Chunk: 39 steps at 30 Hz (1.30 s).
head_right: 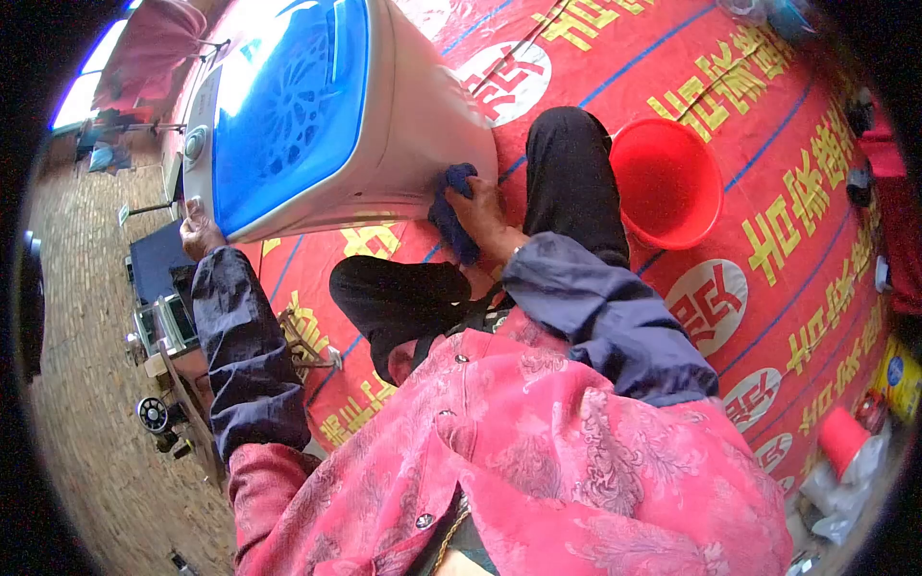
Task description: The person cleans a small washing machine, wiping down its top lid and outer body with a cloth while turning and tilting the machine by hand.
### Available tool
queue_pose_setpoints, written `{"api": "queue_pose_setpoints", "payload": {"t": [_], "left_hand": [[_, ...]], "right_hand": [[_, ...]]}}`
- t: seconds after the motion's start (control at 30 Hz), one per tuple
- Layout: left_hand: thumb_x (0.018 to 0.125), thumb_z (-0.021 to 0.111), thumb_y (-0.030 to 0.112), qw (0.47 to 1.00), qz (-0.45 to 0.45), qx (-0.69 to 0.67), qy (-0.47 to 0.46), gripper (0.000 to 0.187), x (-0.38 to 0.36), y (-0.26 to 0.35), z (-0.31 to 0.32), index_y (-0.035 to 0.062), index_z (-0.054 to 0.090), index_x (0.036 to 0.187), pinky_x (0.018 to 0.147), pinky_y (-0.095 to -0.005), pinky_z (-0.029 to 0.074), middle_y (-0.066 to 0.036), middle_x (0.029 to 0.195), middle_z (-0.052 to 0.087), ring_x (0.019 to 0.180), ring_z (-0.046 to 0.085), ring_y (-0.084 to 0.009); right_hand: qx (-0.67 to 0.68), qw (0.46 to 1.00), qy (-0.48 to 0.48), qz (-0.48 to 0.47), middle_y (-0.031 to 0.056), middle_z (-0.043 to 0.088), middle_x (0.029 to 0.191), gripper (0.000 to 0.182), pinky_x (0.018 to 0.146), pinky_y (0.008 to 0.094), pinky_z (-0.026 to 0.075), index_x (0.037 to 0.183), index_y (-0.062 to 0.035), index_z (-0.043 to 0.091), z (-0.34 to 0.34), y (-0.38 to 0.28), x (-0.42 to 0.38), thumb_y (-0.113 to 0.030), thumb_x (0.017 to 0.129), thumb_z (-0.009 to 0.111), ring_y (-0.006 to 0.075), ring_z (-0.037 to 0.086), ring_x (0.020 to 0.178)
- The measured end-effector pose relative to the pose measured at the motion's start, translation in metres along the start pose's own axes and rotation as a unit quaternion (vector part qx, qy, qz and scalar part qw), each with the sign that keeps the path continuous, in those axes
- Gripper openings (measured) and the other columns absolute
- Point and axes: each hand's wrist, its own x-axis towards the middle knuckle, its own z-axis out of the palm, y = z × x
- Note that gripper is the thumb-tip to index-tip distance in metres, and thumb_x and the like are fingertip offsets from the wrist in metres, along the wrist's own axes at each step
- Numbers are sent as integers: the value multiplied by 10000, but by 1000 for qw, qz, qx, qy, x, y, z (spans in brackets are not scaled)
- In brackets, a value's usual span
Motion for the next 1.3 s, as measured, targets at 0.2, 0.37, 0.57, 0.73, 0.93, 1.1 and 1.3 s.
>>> {"api": "queue_pose_setpoints", "payload": {"t": [0.2, 0.37, 0.57, 0.73, 0.93, 1.1, 1.3], "left_hand": [[777, 527, 724, 1000, -10, 10, -19, 759, -8, 12, -10, 26, 649, 1048, 775, -447, 473, -214, 923, 675, 920, 629, -394], [791, 555, 684, 1000, -10, -6, -21, 716, -13, 20, -15, 10, 641, 1017, 748, -444, 479, -205, 877, 679, 872, 644, -384], [787, 595, 655, 999, 22, -19, 22, 669, -7, 6, -1, 22, 645, 998, 722, -449, 486, -207, 849, 679, 850, 652, -385], [792, 594, 647, 999, 24, -17, 14, 665, -9, 8, -3, 20, 643, 1011, 728, -446, 488, -217, 869, 677, 864, 651, -388], [798, 581, 653, 999, 23, -20, 12, 679, -9, 4, -1, 18, 638, 1029, 736, -442, 489, -213, 884, 677, 872, 653, -383], [798, 577, 659, 1000, 7, -26, 12, 690, -11, 12, -4, 10, 643, 1026, 733, -440, 489, -210, 881, 679, 866, 656, -375], [785, 535, 709, 999, 13, -33, 27, 708, -11, 8, 1, 49, 678, 997, 735, -457, 483, -211, 869, 678, 877, 644, -389]], "right_hand": [[56, 993, 20, -103, 213, 633, 747, 236, 609, 385, 477, 855, 18, 625, -45, -132, -18, -216, 835, 654, 340, 648, 699], [41, 978, 37, -203, 226, 623, 755, 241, 617, 413, 472, 844, 9, 627, -23, -143, -2, -230, 837, 664, 380, 633, 717], [15, 979, -5, -204, 255, 590, 745, 179, 591, 416, 462, 859, 3, 627, -19, -140, -25, -171, 831, 658, 406, 612, 754], [-12, 979, -148, -142, 198, 624, 688, 155, 580, 367, 473, 859, 14, 639, -38, -127, -27, -138, 830, 652, 238, 647, 627], [144, 983, -113, -5, 84, 643, 668, 236, 584, 306, 493, 868, 35, 653, -48, -145, -49, -201, 864, 655, 96, 607, 650], [77, 983, -113, -123, 33, 654, 697, 210, 568, 284, 483, 892, 17, 661, -18, -153, -22, -190, 859, 671, 60, 584, 656], [205, 978, -17, 30, 26, 691, 839, 186, 636, 243, 508, 948, 17, 693, -41, -150, 19, -150, 874, 656, 89, 622, 693]]}}
